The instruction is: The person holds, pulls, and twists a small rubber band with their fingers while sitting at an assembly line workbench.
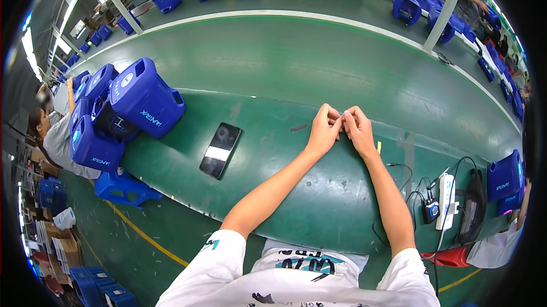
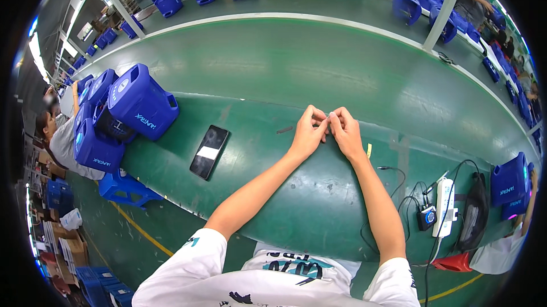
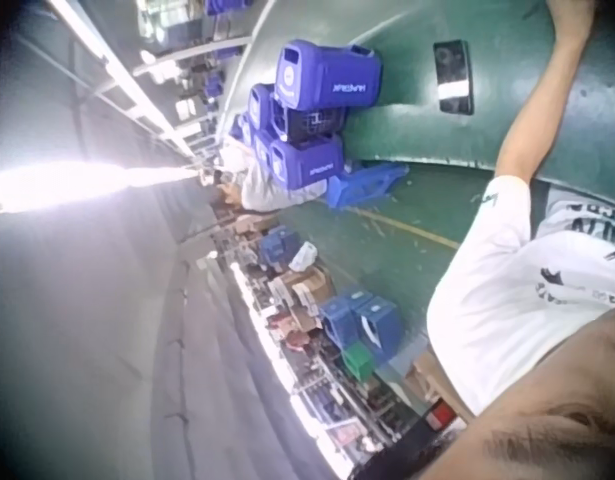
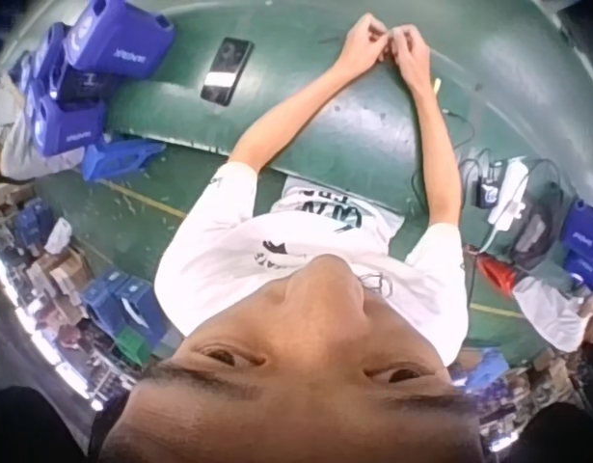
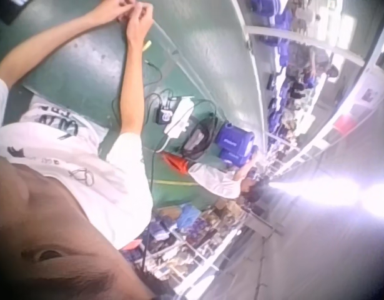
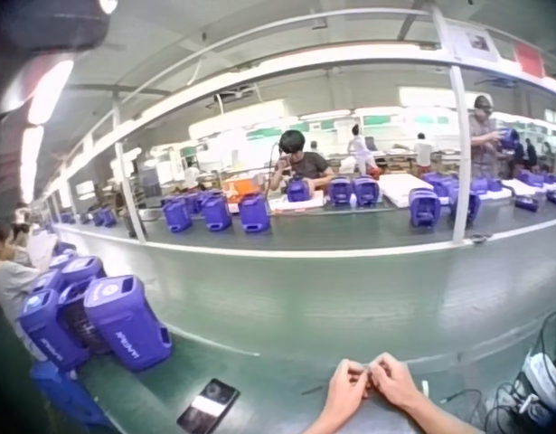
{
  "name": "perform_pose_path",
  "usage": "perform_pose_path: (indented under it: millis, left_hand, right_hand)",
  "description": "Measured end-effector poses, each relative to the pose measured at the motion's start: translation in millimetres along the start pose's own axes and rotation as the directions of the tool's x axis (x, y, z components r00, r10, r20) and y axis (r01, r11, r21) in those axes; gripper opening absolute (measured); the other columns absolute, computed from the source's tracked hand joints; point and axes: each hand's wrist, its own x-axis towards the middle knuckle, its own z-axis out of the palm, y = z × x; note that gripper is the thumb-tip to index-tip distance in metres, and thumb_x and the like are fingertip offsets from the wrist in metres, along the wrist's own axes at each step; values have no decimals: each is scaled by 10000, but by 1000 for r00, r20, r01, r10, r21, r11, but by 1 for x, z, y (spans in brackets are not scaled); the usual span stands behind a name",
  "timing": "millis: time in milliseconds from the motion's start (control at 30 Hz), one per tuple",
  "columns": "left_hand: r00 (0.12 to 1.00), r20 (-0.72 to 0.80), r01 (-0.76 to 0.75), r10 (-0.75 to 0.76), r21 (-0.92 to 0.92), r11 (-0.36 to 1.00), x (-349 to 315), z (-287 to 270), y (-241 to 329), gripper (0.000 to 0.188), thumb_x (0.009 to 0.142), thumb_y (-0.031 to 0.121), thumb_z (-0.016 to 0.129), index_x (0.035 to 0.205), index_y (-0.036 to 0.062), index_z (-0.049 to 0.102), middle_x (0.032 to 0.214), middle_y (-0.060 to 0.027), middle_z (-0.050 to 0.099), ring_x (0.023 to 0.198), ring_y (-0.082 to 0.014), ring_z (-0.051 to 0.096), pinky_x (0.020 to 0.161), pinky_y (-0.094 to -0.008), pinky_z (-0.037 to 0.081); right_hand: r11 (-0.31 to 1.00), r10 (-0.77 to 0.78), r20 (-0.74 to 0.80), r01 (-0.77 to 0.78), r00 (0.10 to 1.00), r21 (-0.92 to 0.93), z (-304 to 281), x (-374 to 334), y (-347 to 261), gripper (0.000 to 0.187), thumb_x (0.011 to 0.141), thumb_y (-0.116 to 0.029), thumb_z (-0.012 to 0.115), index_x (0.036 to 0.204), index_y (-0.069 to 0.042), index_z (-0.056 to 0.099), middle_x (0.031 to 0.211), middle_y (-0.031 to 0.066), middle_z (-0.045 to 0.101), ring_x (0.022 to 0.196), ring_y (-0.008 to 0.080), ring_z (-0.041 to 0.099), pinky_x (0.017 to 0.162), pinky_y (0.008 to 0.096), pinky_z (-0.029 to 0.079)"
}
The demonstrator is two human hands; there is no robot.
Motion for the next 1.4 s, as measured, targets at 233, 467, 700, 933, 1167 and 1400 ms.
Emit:
perform_pose_path:
  millis: [233,467,700,933,1167,1400]
  left_hand:
    - [999,27,24,-25,49,999,-1,1,5,162,1041,57,666,1007,19,512,824,-65,620,660,-108,623,499,-253,497]
    - [997,46,56,-58,59,997,-1,1,7,139,1098,141,595,1058,14,553,759,-63,632,597,-101,594,510,-258,474]
    - [996,45,74,-77,66,995,-1,0,8,165,1105,175,591,1078,15,562,751,-66,650,576,-100,585,516,-257,459]
    - [994,68,79,-84,74,994,0,0,8,150,1088,152,620,1069,16,558,772,-66,651,621,-107,614,529,-255,487]
    - [999,32,18,-18,-8,1000,2,1,3,140,1042,50,662,1039,5,528,981,-87,611,712,-122,641,511,-254,529]
    - [998,54,-12,12,2,1000,1,2,0,115,1028,6,653,1020,-13,540,1055,-91,590,756,-133,647,530,-252,542]
  right_hand:
    - [1000,-2,-31,1,1000,-24,-1,1,5,236,1120,-241,558,1001,-40,592,666,-24,540,590,51,449,523,262,346]
    - [997,-14,-87,8,996,-71,0,1,2,237,1125,-235,543,1006,-34,583,660,-24,537,584,54,445,525,272,346]
    - [996,-33,-84,25,996,-89,1,2,2,232,1117,-224,557,1001,-24,582,675,-11,561,606,59,470,541,273,366]
    - [996,-33,-82,26,996,-87,0,1,1,231,1112,-221,564,994,-23,577,689,0,578,621,65,486,561,271,385]
    - [995,-5,-65,-1,998,-96,-1,2,0,227,1109,-209,566,991,-14,571,722,14,607,633,67,498,576,276,407]
    - [993,4,-58,-10,998,-114,-1,2,2,217,1102,-191,579,990,-5,567,740,19,623,651,64,509,579,273,415]
